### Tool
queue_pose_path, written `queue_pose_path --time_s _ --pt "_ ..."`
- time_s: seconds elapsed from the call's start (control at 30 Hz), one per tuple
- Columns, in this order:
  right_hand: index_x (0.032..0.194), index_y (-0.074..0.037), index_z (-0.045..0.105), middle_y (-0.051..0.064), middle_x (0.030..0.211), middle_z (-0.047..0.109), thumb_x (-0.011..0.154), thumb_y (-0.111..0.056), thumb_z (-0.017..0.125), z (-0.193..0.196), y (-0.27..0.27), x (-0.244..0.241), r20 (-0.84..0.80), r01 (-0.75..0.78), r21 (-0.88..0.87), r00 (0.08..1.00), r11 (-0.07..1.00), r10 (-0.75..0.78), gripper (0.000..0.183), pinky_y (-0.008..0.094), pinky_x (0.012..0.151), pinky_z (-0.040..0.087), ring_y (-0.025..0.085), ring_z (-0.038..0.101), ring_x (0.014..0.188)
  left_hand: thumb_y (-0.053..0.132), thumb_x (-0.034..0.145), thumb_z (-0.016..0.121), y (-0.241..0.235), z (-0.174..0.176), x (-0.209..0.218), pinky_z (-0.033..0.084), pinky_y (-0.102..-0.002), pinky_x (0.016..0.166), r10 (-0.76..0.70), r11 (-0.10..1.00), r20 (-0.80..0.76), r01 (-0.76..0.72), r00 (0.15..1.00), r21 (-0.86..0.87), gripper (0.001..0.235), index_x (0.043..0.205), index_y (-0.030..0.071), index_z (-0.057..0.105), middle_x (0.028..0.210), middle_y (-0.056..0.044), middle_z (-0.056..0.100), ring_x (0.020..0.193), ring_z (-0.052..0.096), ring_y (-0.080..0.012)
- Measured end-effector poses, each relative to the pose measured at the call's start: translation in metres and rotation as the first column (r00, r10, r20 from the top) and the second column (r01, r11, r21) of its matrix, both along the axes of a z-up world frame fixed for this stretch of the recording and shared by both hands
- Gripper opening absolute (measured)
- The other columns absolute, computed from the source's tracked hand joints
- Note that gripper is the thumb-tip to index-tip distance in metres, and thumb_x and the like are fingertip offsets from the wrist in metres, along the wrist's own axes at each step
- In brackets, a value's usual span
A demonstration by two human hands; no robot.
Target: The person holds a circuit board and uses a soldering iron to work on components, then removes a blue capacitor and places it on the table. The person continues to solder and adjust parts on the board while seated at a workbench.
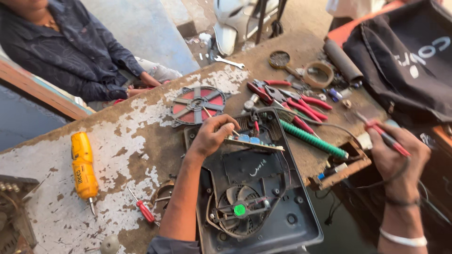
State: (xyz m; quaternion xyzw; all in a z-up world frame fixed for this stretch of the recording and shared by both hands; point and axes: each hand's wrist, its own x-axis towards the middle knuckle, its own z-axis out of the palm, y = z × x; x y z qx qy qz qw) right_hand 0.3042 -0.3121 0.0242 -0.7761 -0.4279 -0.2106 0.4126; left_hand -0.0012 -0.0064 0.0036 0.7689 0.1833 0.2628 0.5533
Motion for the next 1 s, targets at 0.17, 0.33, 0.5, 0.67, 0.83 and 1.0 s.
queue_pose_path --time_s 0.17,0.33,0.5,0.67,0.83,1.0 --pt "0.121 -0.002 0.081 0.015 0.087 0.073 0.104 -0.015 0.078 0.0 0.01 0.0 -0.044 0.086 -0.051 0.995 0.995 -0.088 0.021 0.029 0.074 0.055 0.019 0.069 0.076 0.028 0.093 0.059 0.004 0.001 -0.004 0.047 -0.029 0.07 0.024 0.997 0.03 -0.026 0.999 0.07 0.029 0.097 0.003 0.072 0.08 -0.002 0.064 0.077 0.057 -0.0099" --pt "0.125 0.0 0.079 0.014 0.089 0.073 0.109 -0.014 0.075 -0.01 0.009 0.005 -0.093 0.013 -0.009 0.996 1.0 -0.014 0.021 0.028 0.073 0.054 0.016 0.068 0.075 0.028 0.091 0.058 0.007 0.003 -0.004 0.05 -0.031 0.076 0.006 0.998 0.019 -0.007 1.0 0.055 0.03 0.097 0.003 0.072 0.083 -0.004 0.066 0.081 0.061 -0.0118" --pt "0.122 0.001 0.079 0.015 0.096 0.075 0.108 -0.016 0.076 -0.035 0.012 0.023 -0.017 0.01 -0.012 1.0 1.0 -0.01 0.023 0.027 0.078 0.056 0.016 0.071 0.081 0.028 0.092 0.057 0.005 -0.001 -0.005 0.049 -0.03 0.074 0.021 0.994 0.03 -0.024 0.999 0.105 0.03 0.096 0.003 0.072 0.081 -0.003 0.066 0.08 0.061 -0.0113" --pt "0.113 -0.002 0.075 0.01 0.097 0.073 0.108 -0.022 0.071 -0.034 0.002 0.027 -0.614 -0.058 0.487 0.686 0.871 0.39 0.021 0.023 0.073 0.056 0.013 0.067 0.08 0.027 0.093 0.057 0.005 0.006 -0.003 0.045 -0.03 0.068 0.018 0.997 -0.003 -0.018 1.0 0.079 0.029 0.097 0.003 0.073 0.077 -0.001 0.062 0.074 0.056 -0.0107" --pt "0.094 -0.002 0.067 0.004 0.083 0.062 0.112 -0.017 0.062 -0.026 -0.013 0.01 -0.264 0.222 0.914 -0.312 0.341 0.912 0.024 0.017 0.068 0.05 0.009 0.06 0.079 0.024 0.093 0.058 0.003 0.003 0.0 0.04 -0.028 0.064 0.042 0.999 -0.065 -0.044 0.997 -0.025 0.026 0.098 0.003 0.073 0.076 -0.001 0.06 0.071 0.049 -0.0099" --pt "0.088 0.0 0.066 0.004 0.084 0.058 0.108 -0.02 0.066 -0.021 -0.01 -0.007 -0.2 0.269 0.905 -0.414 0.33 0.888 0.027 0.016 0.062 0.048 0.008 0.057 0.072 0.027 0.095 0.059 0.003 0.004 0.005 0.046 -0.025 0.073 0.018 1.0 -0.031 -0.018 0.999 0.015 0.029 0.097 0.003 0.074 0.081 0.0 0.065 0.08 0.058 -0.0084"
